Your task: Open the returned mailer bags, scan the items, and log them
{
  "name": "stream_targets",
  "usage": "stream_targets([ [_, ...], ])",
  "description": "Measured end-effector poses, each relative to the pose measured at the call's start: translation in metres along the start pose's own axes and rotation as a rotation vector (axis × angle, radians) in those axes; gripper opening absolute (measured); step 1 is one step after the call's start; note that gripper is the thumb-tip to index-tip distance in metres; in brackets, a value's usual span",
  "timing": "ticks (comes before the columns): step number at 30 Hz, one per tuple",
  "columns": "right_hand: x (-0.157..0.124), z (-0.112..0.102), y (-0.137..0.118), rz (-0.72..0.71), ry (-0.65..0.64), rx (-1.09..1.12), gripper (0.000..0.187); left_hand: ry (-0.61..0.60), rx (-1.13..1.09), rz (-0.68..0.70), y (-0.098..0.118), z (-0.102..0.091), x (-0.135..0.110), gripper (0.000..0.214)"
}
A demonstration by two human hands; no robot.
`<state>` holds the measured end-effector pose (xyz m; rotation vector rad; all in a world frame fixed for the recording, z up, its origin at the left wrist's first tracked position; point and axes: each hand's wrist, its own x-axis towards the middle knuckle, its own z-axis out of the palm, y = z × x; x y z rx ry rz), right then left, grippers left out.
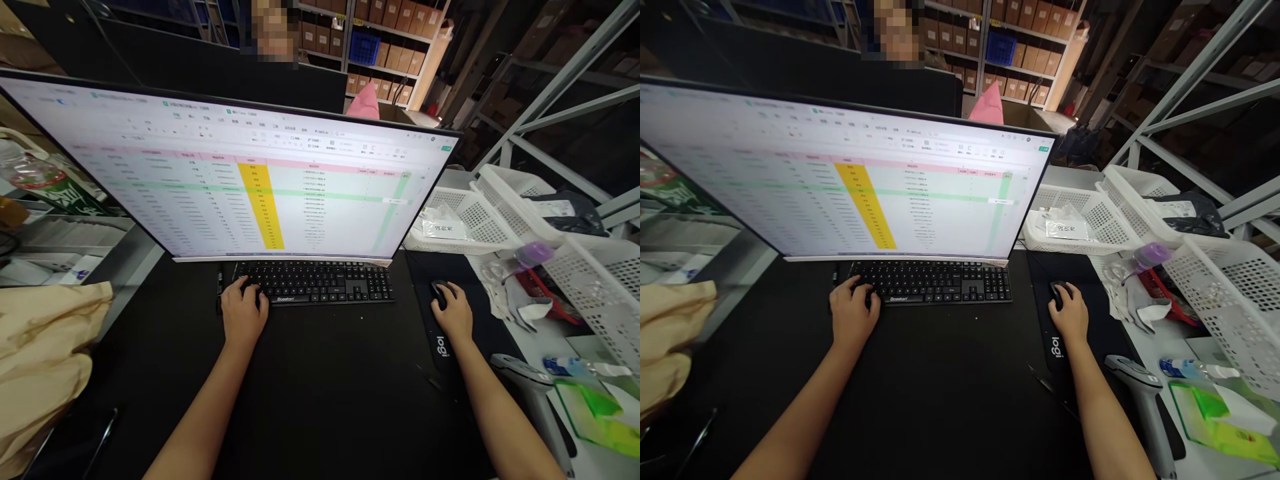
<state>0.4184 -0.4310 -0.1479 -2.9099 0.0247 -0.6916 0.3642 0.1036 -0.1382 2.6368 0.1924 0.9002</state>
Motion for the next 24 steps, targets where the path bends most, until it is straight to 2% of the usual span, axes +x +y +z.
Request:
stream_targets([
  [13, 0.0024, 0.0009, 0.0008, 0.041, -0.029, 0.076, 0.046, -0.002, -0.020, 0.017, -0.0046, 0.0050, 0.0002, 0.013],
  [24, 0.0043, 0.0028, 0.0025, 0.015, -0.039, 0.105, 0.046, 0.018, -0.018, 0.017, -0.0071, 0.0065, 0.0013, 0.010],
])
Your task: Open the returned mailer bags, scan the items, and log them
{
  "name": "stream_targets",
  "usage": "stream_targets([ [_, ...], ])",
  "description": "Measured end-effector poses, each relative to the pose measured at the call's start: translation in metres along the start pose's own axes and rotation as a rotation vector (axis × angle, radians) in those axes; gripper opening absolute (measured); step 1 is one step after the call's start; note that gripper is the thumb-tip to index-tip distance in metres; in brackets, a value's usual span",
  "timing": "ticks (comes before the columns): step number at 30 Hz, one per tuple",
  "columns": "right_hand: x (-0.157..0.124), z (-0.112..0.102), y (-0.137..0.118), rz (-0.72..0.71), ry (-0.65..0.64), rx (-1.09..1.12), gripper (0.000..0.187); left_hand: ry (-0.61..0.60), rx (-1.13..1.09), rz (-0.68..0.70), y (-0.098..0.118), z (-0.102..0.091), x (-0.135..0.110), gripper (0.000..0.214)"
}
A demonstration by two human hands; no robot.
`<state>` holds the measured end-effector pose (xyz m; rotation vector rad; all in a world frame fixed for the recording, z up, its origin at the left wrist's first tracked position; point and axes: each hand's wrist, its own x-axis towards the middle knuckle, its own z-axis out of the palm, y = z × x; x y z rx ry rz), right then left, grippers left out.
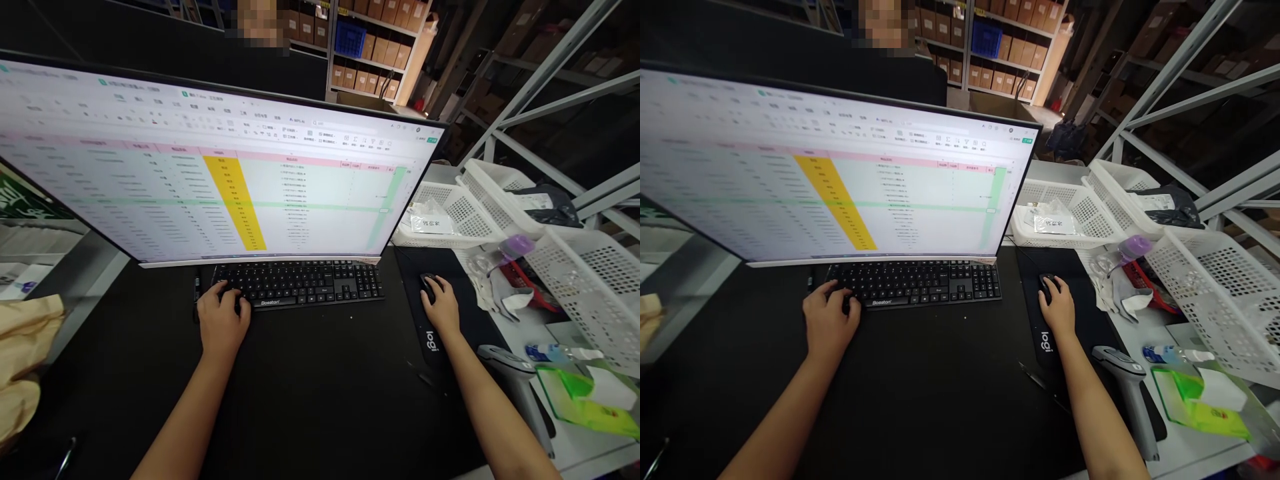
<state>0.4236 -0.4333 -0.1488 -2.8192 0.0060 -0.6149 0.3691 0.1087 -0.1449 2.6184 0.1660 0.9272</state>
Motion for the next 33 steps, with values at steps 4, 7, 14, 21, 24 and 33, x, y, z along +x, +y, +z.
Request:
stream_targets([
  [4, 0.0003, 0.0007, 0.0010, -0.003, -0.006, 0.010, 0.047, -0.009, -0.002, -0.006, 0.0000, 0.0005, 0.0000, 0.012],
  [7, 0.0009, 0.0004, 0.0009, 0.002, -0.016, 0.006, 0.048, -0.008, -0.001, -0.009, -0.0003, 0.0008, -0.0002, 0.012],
  [14, 0.0003, -0.0011, -0.0015, -0.007, -0.013, -0.008, 0.048, -0.012, 0.006, 0.007, -0.0001, 0.0014, -0.0004, 0.013],
  [21, -0.0005, -0.0004, -0.0007, -0.019, -0.003, -0.015, 0.046, -0.018, -0.035, -0.031, 0.0023, 0.0003, 0.0003, 0.012],
  [24, -0.0001, -0.0003, 0.0001, -0.011, -0.004, -0.012, 0.046, -0.008, -0.015, -0.012, 0.0019, 0.0003, 0.0002, 0.013],
  [33, 0.0010, 0.0002, 0.0010, -0.003, -0.011, -0.006, 0.046, 0.001, 0.011, 0.020, -0.0004, 0.0018, -0.0010, 0.015],
])
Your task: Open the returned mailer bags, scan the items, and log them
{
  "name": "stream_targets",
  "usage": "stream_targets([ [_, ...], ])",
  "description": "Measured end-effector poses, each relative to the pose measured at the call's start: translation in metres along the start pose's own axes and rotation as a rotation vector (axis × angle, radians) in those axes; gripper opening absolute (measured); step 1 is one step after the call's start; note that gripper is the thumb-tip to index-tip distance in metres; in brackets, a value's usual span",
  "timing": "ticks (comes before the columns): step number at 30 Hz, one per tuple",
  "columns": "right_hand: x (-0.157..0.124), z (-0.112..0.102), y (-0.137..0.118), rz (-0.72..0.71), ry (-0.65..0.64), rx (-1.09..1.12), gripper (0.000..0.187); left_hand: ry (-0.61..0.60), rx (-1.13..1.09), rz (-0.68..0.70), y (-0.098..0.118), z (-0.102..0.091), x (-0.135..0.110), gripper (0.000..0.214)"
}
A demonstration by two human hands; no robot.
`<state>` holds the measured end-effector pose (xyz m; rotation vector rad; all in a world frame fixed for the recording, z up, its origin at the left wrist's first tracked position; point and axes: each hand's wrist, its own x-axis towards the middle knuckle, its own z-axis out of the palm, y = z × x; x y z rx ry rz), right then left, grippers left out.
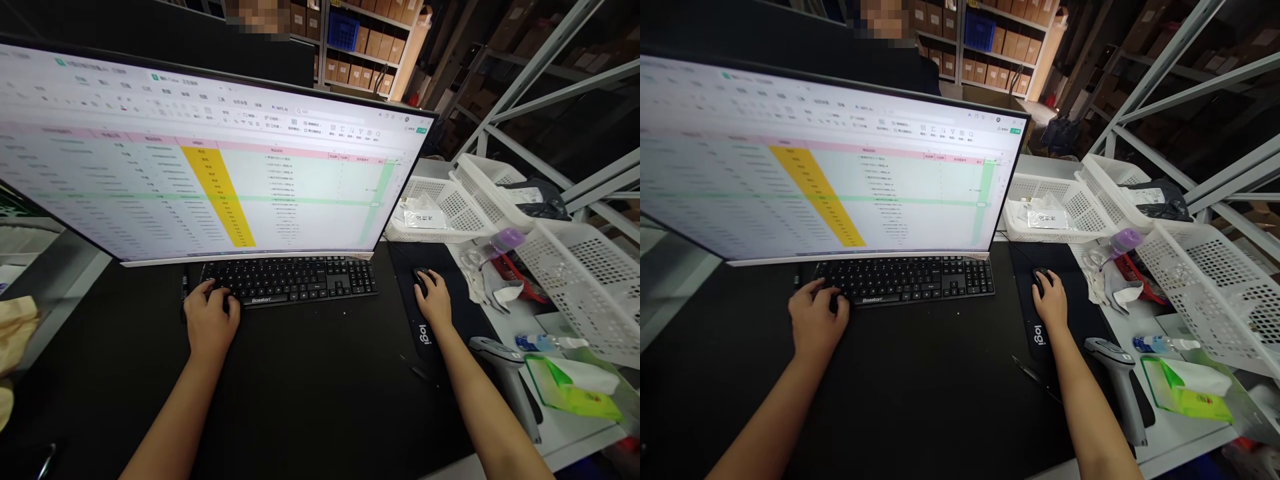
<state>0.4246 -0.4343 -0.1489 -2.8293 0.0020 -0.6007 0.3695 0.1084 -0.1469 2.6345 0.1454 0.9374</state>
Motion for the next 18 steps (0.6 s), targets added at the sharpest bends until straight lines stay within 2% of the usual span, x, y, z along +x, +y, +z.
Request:
stream_targets([
  [18, -0.0007, 0.0003, -0.0008, 0.018, 0.031, -0.006, 0.046, -0.010, -0.009, -0.033, 0.0001, -0.0001, -0.0007, 0.014],
])
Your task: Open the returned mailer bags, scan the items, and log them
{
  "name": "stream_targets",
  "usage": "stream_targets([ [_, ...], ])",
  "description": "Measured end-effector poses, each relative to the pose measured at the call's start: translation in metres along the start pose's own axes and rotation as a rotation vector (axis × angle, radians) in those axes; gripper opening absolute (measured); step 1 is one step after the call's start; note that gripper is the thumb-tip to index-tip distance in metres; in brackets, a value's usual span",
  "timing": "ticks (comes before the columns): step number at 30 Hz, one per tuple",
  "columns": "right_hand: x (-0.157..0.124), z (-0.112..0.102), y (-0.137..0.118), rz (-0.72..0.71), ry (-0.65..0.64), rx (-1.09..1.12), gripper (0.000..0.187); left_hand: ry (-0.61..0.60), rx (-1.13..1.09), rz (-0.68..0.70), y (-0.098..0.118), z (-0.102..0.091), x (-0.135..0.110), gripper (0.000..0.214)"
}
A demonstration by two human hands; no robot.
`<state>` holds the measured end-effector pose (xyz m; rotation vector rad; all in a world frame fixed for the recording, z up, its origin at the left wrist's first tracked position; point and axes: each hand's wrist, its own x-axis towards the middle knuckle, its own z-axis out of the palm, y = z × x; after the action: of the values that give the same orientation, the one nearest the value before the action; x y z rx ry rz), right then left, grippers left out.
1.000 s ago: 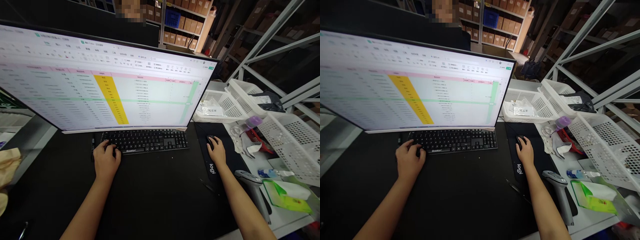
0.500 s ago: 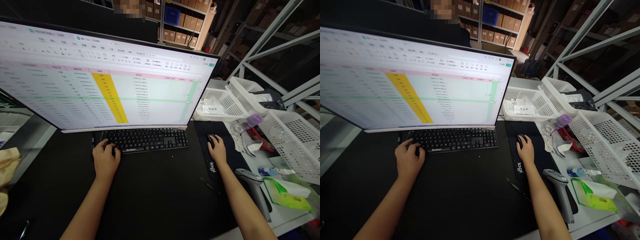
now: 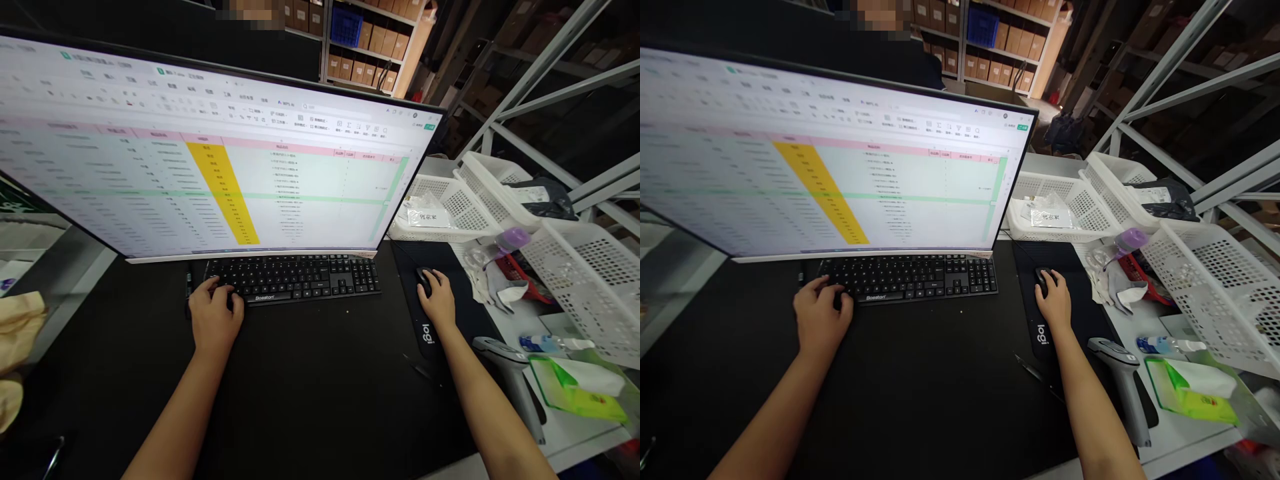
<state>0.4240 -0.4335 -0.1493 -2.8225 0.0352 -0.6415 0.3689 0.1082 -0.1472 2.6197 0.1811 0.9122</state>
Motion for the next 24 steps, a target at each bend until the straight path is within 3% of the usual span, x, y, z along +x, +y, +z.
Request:
stream_targets([
  [10, -0.0055, -0.0004, 0.0024, -0.104, 0.041, 0.011, 0.048, -0.006, 0.023, -0.021, 0.0001, -0.0021, -0.0005, 0.015],
  [24, -0.0060, 0.0045, 0.0045, -0.051, 0.035, 0.005, 0.049, -0.012, 0.022, -0.001, -0.0025, -0.0040, -0.0017, 0.016],
])
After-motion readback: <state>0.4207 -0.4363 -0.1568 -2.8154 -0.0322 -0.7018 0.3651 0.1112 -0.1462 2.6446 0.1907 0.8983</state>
